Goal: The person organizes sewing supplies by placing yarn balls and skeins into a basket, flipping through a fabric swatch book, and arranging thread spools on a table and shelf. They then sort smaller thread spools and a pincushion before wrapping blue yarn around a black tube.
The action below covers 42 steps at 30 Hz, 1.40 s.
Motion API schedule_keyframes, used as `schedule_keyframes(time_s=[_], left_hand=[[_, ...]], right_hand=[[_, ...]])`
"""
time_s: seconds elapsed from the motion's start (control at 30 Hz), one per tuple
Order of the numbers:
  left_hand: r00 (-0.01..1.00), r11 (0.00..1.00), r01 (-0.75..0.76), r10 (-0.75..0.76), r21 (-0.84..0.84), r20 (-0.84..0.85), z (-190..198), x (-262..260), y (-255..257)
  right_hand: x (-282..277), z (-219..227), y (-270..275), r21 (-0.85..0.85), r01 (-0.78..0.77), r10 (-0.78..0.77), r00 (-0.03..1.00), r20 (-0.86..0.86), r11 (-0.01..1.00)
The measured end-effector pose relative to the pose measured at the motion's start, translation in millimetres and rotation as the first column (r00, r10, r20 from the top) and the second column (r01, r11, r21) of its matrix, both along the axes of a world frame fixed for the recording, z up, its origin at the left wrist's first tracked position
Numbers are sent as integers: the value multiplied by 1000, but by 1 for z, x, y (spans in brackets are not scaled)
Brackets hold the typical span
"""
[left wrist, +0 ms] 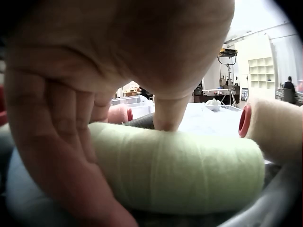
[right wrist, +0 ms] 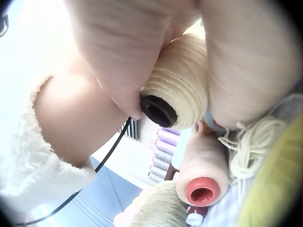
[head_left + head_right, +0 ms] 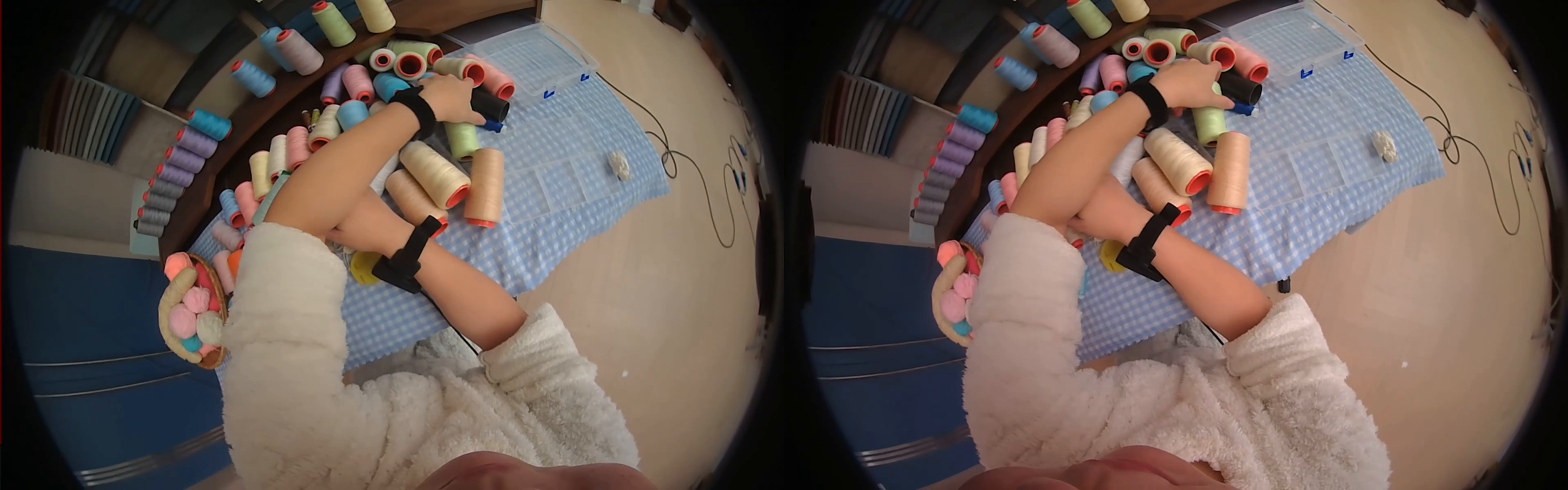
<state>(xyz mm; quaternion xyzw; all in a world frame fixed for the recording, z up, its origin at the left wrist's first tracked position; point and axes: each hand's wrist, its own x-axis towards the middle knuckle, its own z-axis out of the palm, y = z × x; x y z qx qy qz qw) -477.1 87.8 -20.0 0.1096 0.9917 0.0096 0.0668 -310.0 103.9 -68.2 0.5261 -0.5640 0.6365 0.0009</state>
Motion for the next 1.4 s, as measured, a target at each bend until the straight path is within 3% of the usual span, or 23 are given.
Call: schedule_keyframes(time_s=[0.07,0.2,0.27,0.33,0.43,0.47,0.57,0.63,0.73,0.77,0.83,0.87,0.93,1.03,1.07,1.17,1.27,1.37,1.4], left_hand=[[993,998,-46,41,-47,-108,-12,-1,5],[991,992,-119,116,-42,-74,-11,2,11],[995,989,-101,100,108,13,-8,0,2],[993,966,-88,65,242,102,-4,-4,-4],[979,920,3,-84,392,188,4,-7,-18],[964,889,-36,-90,457,249,0,-12,-23],[944,723,-68,-178,688,279,40,8,-29],[970,664,-44,-151,747,192,42,1,-45],[990,478,-137,42,868,133,51,-1,-72],[993,369,-70,119,927,28,52,-1,-77],[966,307,-86,259,948,4,30,-44,-121],[957,79,-77,286,994,51,34,-38,-125],[939,-375,-33,305,927,157,46,-23,-135],[986,-516,60,165,855,31,39,-32,-176],[979,-628,126,205,768,7,33,-38,-179],[920,-620,226,390,751,44,52,-15,-146],[947,-664,277,309,695,-83,50,-21,-153],[950,-698,236,311,676,-11,54,-13,-151],[948,-636,224,317,738,-14,49,-19,-161]], right_hand=[[1,7,3,-40,-38,42,994,105,998],[2,7,1,-11,-13,13,1000,-19,1000],[1,5,0,-24,3,-6,994,-106,1000],[1,9,0,-34,-17,14,998,-64,999],[0,2,-4,-33,9,-12,995,-102,999],[0,-2,-6,-33,25,-29,991,-129,999],[-1,-7,-5,20,70,-61,960,-274,997],[-1,-4,-4,39,85,-66,936,-345,996],[-1,-3,-6,42,71,-50,923,-381,997],[-1,-4,-7,39,63,-43,924,-380,997],[-2,-2,-6,79,69,-33,919,-393,994],[-2,-2,-6,99,73,-28,917,-399,992],[-2,-1,-5,93,82,-37,910,-413,992],[-2,-2,-8,95,117,-62,891,-451,989],[-1,-4,-10,98,133,-72,882,-466,986],[-1,-6,-11,93,145,-80,865,-496,985],[-1,-3,-9,106,146,-77,872,-484,984],[-1,-4,-9,111,145,-74,873,-481,983],[-2,-4,-9,122,134,-61,878,-475,983]])
